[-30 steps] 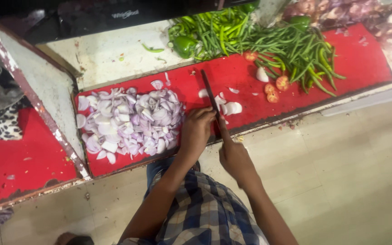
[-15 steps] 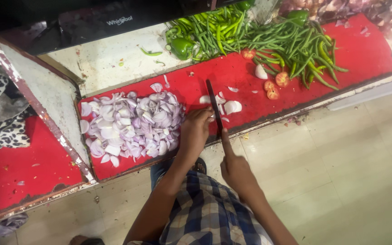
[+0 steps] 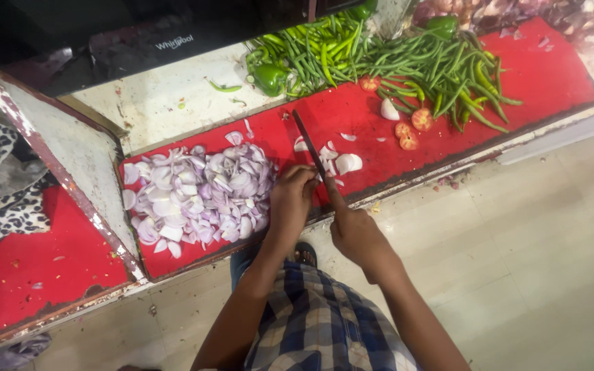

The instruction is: The person chops onions with a large knife on a red cutting board next to a pile of green chilies and other vegetables.

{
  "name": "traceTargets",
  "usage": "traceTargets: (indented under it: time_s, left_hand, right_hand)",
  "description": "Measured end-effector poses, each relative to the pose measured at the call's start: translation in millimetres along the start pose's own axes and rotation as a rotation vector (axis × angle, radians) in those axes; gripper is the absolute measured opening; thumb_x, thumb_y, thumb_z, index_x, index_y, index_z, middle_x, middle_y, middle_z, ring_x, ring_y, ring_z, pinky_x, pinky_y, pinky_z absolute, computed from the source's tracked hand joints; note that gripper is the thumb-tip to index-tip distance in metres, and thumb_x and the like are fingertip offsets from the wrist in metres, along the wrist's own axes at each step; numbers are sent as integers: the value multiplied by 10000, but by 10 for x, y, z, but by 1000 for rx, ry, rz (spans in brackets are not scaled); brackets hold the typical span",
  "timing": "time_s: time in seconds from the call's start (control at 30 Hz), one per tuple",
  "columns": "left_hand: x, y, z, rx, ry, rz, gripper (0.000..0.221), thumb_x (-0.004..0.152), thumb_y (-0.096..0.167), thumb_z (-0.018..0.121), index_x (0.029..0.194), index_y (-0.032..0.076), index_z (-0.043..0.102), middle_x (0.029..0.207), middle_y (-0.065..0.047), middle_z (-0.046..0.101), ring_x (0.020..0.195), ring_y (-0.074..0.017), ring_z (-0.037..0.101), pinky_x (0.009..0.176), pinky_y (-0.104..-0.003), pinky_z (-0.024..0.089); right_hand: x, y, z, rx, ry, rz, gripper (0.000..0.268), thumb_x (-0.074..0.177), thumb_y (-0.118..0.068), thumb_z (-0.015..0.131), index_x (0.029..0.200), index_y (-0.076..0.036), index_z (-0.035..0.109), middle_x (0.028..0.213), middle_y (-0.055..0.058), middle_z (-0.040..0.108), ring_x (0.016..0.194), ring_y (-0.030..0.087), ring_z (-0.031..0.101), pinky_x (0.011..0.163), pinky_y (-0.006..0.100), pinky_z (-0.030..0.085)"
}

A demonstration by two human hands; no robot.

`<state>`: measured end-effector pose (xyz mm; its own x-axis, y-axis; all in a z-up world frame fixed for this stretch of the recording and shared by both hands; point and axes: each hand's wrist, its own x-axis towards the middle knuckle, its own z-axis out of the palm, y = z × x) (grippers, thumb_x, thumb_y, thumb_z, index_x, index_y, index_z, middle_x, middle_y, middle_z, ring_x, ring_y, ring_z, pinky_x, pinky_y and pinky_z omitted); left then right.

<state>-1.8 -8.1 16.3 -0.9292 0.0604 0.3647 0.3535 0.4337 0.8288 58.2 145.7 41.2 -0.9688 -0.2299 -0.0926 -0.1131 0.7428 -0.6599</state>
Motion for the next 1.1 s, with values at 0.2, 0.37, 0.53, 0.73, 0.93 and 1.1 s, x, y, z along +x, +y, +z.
traceTargets:
  time_s: [0.2, 0.37, 0.53, 0.73, 0.93, 1.1]
  left_hand:
    - [1, -46, 48, 23, 7, 23, 109, 863, -23, 707, 969, 3, 696, 1068, -127, 733, 944, -334, 722, 797, -396, 578]
    - [9, -26, -9, 7, -37, 34, 105, 865, -18, 703, 969, -4, 693, 1067, -130, 723, 961, -332, 720, 810, -395, 576]
    - [17, 21, -36, 22, -43, 64, 124, 856, -20, 710, 979, -5, 705, 1031, -144, 731, 938, -348, 708, 796, -417, 558]
    - [4, -40, 50, 50, 5, 43, 117, 832, -4, 730, 946, 13, 710, 1001, -143, 742, 933, -339, 714, 794, -414, 570]
    - [1, -99, 79, 54, -4, 50, 106, 850, -1, 732, 953, 2, 706, 1037, -137, 745, 965, -333, 717, 823, -407, 575]
    - [-20, -71, 76, 8, -4, 55, 129, 861, -6, 721, 990, 0, 721, 1045, -140, 725, 943, -324, 719, 813, -391, 578]
  right_hand:
    - [-326, -133, 246, -48, -33, 226, 964, 799, 14, 527, 1647, -137, 94, 603, 281, 631, 599, 477, 649, 633, 585, 493]
    - [-268, -42, 217, -17, 5, 195, 924, 825, -2, 538, 1640, -166, 134, 637, 288, 646, 656, 489, 665, 667, 584, 503]
    - [24, 66, -42, 69, 19, 29, 881, 834, 1, 515, 1633, -150, 176, 777, 301, 682, 781, 513, 680, 750, 576, 515]
    - [-53, -14, 0, 73, -22, 60, 874, 853, -28, 510, 1630, -120, 121, 743, 300, 663, 767, 503, 681, 755, 570, 511]
    - [-364, -120, 228, 49, -57, 225, 925, 849, -42, 527, 1642, -154, 64, 631, 273, 644, 651, 481, 659, 699, 575, 506]
    - [-257, 70, 188, 70, -4, 189, 911, 843, -26, 520, 1646, -176, 115, 657, 287, 658, 677, 472, 670, 710, 571, 509]
